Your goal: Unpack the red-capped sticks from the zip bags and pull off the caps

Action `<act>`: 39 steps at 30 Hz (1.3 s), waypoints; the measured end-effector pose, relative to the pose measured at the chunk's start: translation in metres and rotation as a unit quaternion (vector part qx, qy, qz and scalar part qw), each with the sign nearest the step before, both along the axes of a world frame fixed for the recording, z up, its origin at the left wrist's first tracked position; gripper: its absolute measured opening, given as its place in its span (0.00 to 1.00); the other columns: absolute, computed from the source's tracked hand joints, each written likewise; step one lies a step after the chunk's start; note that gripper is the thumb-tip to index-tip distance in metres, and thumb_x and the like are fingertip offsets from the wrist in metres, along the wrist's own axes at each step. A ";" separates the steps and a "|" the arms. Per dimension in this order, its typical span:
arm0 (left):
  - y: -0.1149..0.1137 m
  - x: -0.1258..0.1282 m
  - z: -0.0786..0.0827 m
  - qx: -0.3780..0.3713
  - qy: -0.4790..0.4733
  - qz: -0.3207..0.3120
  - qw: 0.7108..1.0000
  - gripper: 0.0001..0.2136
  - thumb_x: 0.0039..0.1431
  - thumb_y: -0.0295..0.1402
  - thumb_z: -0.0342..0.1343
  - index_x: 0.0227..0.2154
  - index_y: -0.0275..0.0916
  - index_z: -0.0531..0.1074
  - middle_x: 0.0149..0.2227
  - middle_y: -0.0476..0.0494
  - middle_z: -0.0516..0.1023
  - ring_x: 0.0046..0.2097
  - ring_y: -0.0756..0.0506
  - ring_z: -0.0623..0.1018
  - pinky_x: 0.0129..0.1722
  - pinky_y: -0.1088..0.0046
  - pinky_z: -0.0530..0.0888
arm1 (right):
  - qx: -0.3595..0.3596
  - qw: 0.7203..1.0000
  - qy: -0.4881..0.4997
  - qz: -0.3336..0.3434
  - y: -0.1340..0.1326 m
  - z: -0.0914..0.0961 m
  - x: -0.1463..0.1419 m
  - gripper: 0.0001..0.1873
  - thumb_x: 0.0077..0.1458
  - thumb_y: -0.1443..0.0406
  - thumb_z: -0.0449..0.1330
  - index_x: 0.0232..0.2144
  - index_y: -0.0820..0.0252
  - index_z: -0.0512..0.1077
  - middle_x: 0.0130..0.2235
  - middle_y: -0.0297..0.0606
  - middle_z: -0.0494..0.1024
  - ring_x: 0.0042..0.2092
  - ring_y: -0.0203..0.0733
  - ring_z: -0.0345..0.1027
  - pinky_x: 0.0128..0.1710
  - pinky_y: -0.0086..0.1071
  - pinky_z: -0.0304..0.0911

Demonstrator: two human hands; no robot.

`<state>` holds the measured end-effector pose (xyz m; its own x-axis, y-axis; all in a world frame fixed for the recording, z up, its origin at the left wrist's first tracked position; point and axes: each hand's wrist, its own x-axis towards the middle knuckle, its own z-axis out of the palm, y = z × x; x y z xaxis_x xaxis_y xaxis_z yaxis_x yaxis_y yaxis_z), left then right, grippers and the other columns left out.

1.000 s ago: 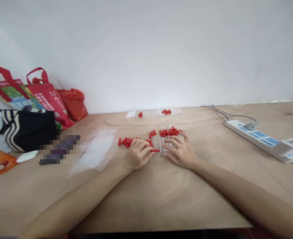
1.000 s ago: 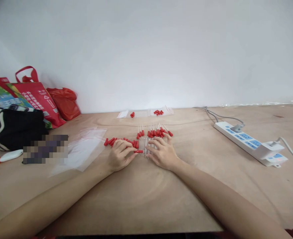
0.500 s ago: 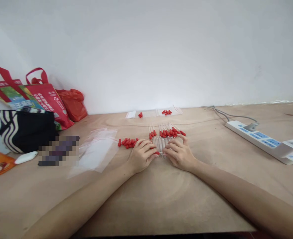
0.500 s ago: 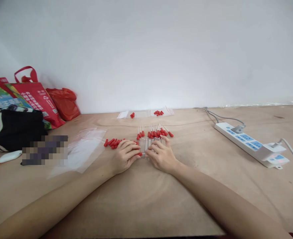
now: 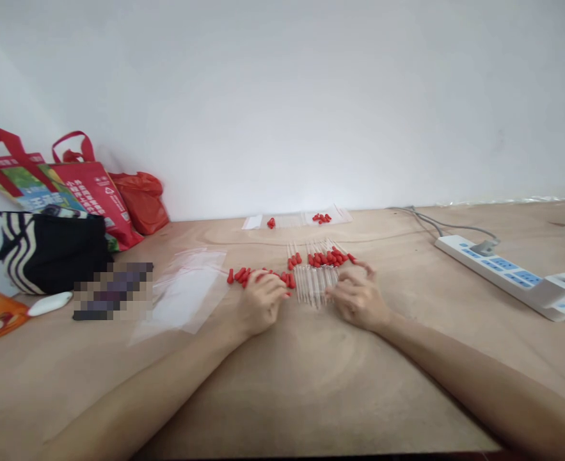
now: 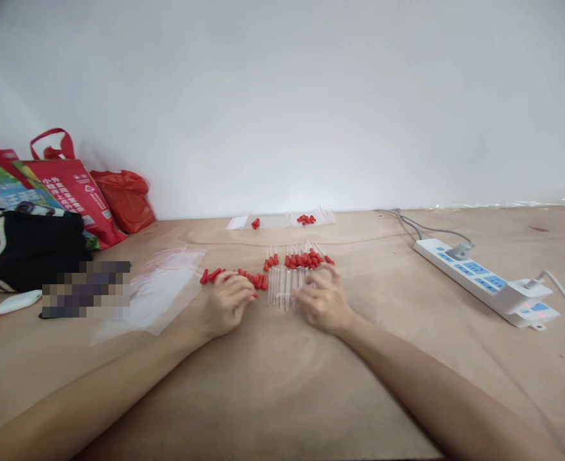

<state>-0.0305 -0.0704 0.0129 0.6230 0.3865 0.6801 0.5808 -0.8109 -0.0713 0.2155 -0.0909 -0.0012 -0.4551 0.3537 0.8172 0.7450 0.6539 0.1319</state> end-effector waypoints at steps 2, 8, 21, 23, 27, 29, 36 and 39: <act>0.002 -0.011 0.001 0.000 -0.018 0.034 0.999 0.07 0.56 0.27 0.48 0.25 0.38 0.68 0.28 0.48 0.74 0.33 0.49 0.71 0.41 0.66 0.63 | -0.009 0.998 0.035 -0.048 0.003 0.000 0.009 0.08 0.52 0.67 0.53 0.26 0.56 0.71 0.20 0.28 0.72 0.32 0.34 0.64 0.50 0.42 0.39; 0.016 -0.030 0.003 -0.035 -0.124 0.109 0.986 0.09 0.57 0.32 0.47 0.34 0.39 0.71 0.32 0.45 0.69 0.34 0.49 0.70 0.35 0.73 0.69 | -0.048 0.994 0.048 -0.091 0.009 -0.003 0.007 0.09 0.53 0.63 0.53 0.32 0.52 0.73 0.21 0.30 0.73 0.30 0.33 0.63 0.48 0.39 0.41; 0.046 -0.062 0.002 -0.233 -0.184 0.296 0.908 0.11 0.47 0.38 0.52 0.30 0.36 0.68 0.25 0.48 0.71 0.26 0.50 0.70 0.29 0.74 0.69 | -0.132 0.971 0.050 -0.193 0.016 -0.012 0.006 0.13 0.51 0.68 0.48 0.34 0.56 0.72 0.27 0.35 0.76 0.34 0.38 0.65 0.45 0.38 0.42; 0.045 -0.061 0.003 -0.240 -0.184 0.301 0.904 0.11 0.46 0.40 0.52 0.27 0.37 0.68 0.25 0.48 0.71 0.26 0.50 0.70 0.29 0.74 0.69 | -0.132 0.972 0.039 -0.192 0.015 -0.012 0.004 0.13 0.52 0.68 0.48 0.34 0.57 0.72 0.26 0.35 0.75 0.33 0.38 0.65 0.43 0.38 0.43; 0.044 -0.060 0.005 -0.259 -0.209 0.294 0.896 0.14 0.47 0.44 0.51 0.27 0.36 0.69 0.23 0.49 0.71 0.25 0.50 0.70 0.28 0.75 0.68 | -0.142 0.973 0.001 -0.181 0.014 -0.009 0.001 0.13 0.54 0.62 0.49 0.37 0.58 0.71 0.28 0.37 0.74 0.34 0.39 0.64 0.43 0.39 0.44; 0.042 -0.060 0.007 -0.255 -0.212 0.297 0.895 0.14 0.48 0.43 0.49 0.27 0.36 0.70 0.24 0.48 0.72 0.26 0.50 0.70 0.29 0.75 0.68 | -0.156 0.972 -0.013 -0.176 0.013 -0.008 0.000 0.15 0.54 0.58 0.49 0.39 0.58 0.70 0.29 0.38 0.74 0.35 0.40 0.64 0.42 0.39 0.44; 0.041 -0.063 0.009 -0.230 -0.200 0.319 0.897 0.15 0.52 0.41 0.44 0.28 0.37 0.71 0.29 0.45 0.75 0.31 0.48 0.71 0.32 0.74 0.67 | -0.194 0.968 -0.029 -0.157 0.012 -0.007 0.002 0.22 0.54 0.52 0.47 0.42 0.58 0.68 0.32 0.39 0.73 0.38 0.42 0.63 0.43 0.40 0.45; 0.045 -0.067 0.006 -0.216 -0.208 0.321 0.898 0.15 0.52 0.41 0.44 0.29 0.36 0.70 0.30 0.45 0.74 0.31 0.48 0.71 0.33 0.74 0.67 | -0.189 0.968 -0.008 -0.163 0.014 -0.009 0.003 0.20 0.56 0.55 0.45 0.42 0.57 0.69 0.32 0.39 0.74 0.38 0.41 0.63 0.42 0.39 0.45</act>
<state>-0.0972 -0.0253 0.0192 -0.0964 0.8592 0.5025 0.8423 -0.1985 0.5011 0.2182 -0.0773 -0.0100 -0.2810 0.7536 0.5942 0.9197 0.3884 -0.0577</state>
